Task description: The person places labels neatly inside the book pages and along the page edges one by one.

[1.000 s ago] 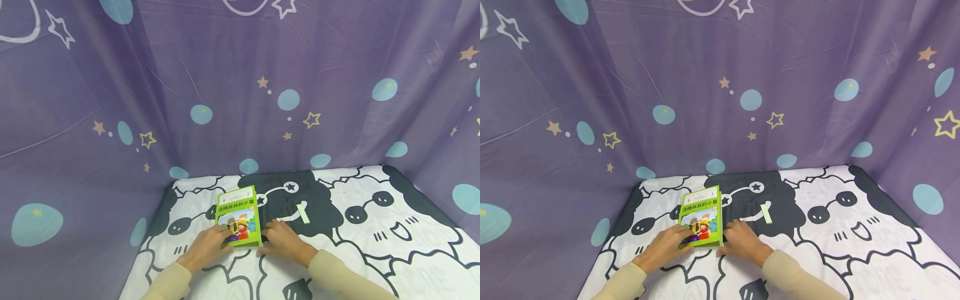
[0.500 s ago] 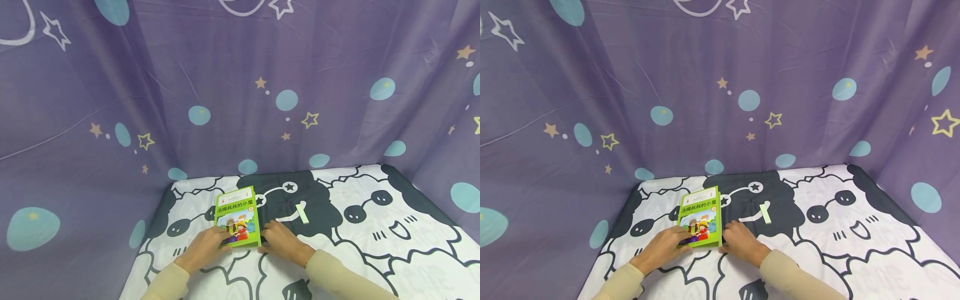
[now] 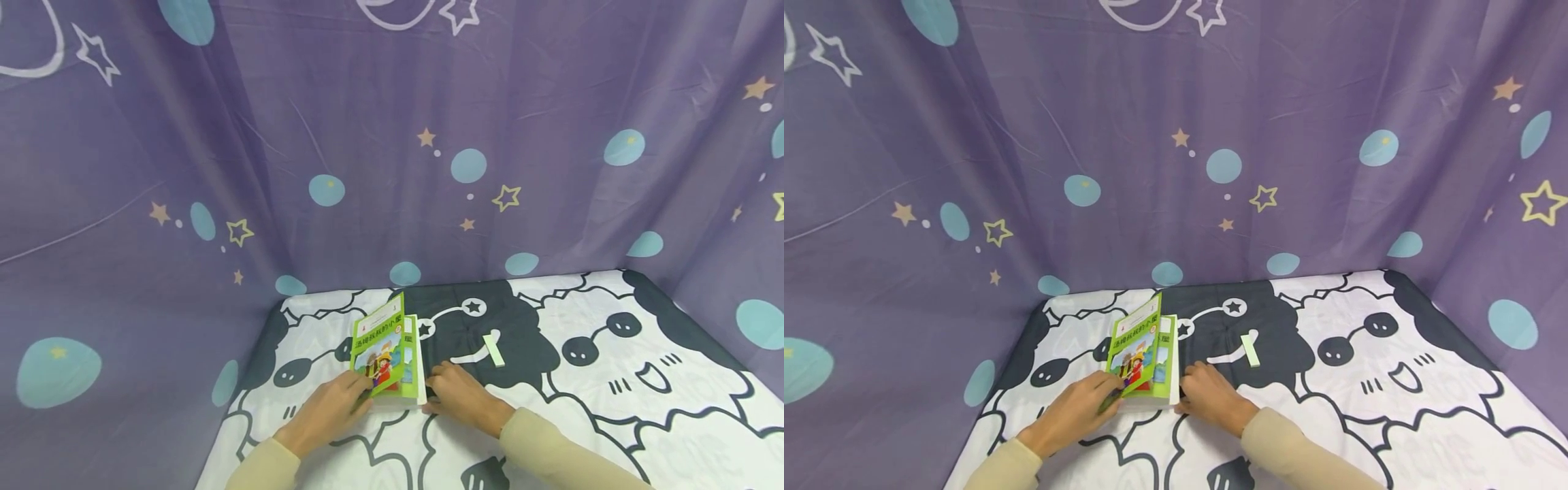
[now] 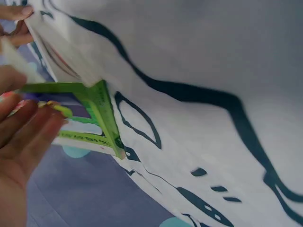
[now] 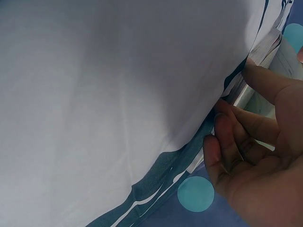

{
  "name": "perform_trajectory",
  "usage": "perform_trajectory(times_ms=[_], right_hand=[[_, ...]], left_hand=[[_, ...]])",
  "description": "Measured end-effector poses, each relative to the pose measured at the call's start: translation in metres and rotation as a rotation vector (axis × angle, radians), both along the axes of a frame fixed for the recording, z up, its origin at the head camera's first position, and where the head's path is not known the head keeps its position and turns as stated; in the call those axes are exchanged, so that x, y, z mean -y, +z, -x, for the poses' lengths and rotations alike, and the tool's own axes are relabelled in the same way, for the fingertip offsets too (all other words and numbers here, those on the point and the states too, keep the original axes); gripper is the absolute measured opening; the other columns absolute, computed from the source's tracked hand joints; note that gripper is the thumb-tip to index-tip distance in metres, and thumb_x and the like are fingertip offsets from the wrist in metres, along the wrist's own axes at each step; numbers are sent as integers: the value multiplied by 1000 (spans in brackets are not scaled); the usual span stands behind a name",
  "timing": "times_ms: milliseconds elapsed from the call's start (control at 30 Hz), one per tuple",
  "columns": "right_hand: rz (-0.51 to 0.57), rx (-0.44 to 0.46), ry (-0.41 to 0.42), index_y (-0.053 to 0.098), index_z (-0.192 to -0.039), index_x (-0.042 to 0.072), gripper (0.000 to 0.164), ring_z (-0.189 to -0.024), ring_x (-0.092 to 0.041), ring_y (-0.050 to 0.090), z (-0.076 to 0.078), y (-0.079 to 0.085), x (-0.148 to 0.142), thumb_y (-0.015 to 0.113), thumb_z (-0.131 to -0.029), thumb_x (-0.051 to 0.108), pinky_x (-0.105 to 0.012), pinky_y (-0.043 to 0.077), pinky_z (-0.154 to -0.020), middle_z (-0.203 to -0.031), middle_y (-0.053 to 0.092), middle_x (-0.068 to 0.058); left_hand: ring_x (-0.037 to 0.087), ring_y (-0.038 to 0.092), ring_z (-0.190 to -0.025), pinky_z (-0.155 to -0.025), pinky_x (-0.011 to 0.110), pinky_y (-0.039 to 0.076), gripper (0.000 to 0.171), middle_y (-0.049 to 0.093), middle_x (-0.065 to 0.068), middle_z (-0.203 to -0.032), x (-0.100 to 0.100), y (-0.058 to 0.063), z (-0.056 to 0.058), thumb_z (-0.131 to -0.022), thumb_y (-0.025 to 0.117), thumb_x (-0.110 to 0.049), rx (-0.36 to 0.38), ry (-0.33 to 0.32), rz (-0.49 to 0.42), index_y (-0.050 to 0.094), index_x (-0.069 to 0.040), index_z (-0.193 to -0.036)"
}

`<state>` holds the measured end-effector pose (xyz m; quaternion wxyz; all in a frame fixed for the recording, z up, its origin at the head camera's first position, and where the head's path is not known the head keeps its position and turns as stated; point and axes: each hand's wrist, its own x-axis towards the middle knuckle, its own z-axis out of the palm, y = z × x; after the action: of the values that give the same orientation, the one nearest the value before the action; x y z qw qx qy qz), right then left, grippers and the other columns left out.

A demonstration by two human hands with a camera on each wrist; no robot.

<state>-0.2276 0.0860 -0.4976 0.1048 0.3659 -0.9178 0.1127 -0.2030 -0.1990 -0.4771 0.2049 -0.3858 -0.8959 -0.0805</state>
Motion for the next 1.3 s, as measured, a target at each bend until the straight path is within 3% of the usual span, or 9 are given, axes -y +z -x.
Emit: perform_trajectory(times_ms=[167, 333, 533, 667, 767, 867, 967, 1133, 1300], right_hand=[[1, 3, -5, 80, -101, 4, 41, -77, -14, 57, 0, -1, 1, 89, -79, 37, -30, 54, -70, -87, 71, -2], [-11, 31, -26, 80, -105, 3, 43, -81, -13, 59, 0, -1, 1, 88, -80, 37, -30, 57, -73, -93, 73, -4], [-7, 50, -32, 79, -106, 3, 43, -83, -13, 59, 0, 0, 1, 88, -81, 37, -30, 57, -75, -94, 73, -5], [3, 76, -40, 80, -105, 4, 41, -81, -12, 57, -1, 0, -1, 88, -81, 35, -29, 56, -73, -93, 72, -4], [9, 90, -40, 80, -105, 4, 40, -81, -10, 56, -1, -1, -1, 88, -81, 35, -29, 56, -73, -93, 71, -3], [8, 91, -33, 79, -107, 4, 41, -82, -10, 55, -1, -1, -1, 87, -82, 36, -28, 56, -74, -95, 72, -3], [3, 85, -29, 79, -107, 4, 41, -82, -10, 56, 0, -1, 0, 87, -82, 36, -28, 56, -74, -95, 72, -3], [-6, 96, -36, 79, -106, 4, 41, -81, -10, 55, 0, 0, 0, 87, -82, 36, -28, 55, -73, -93, 71, -2], [-12, 112, -52, 79, -107, 5, 42, -80, -9, 53, 0, -1, -1, 87, -82, 38, -28, 55, -72, -93, 71, -1]], left_hand=[[11, 55, -78, -64, 25, 54, 7, 58, -3, -93, 4, 0, 1, -91, 63, -7, -217, -119, 40, 61, -12, -96], [17, 48, -77, -62, 28, 45, 13, 51, 1, -91, 6, 2, 0, -94, 48, -3, -366, -175, 123, 60, -9, -93], [18, 46, -79, -68, 30, 44, 27, 53, 1, -90, 9, 3, -4, -101, 40, -14, -458, -132, 244, 63, -11, -89], [22, 52, -93, -80, 36, 47, 24, 61, 3, -102, 10, 0, -6, -95, 44, -15, -489, -72, 288, 67, -11, -89], [26, 53, -112, -93, 45, 44, 14, 63, 6, -117, 10, -1, -10, -86, 61, -13, -497, -14, 324, 71, -11, -94], [32, 46, -131, -103, 57, 36, 28, 61, 10, -133, 10, -1, -13, -72, 79, -11, -494, 64, 372, 74, -10, -100], [36, 39, -143, -111, 64, 30, 40, 58, 14, -144, 10, -3, -13, -67, 89, -13, -451, 123, 384, 77, -10, -105], [38, 38, -147, -121, 58, 30, 43, 56, 16, -147, 10, -5, -10, -73, 88, -14, -271, 158, 382, 76, -9, -114], [37, 50, -138, -112, 55, 44, 36, 62, 17, -140, 13, -10, -6, -79, 83, -17, -159, 180, 352, 75, -6, -112]])
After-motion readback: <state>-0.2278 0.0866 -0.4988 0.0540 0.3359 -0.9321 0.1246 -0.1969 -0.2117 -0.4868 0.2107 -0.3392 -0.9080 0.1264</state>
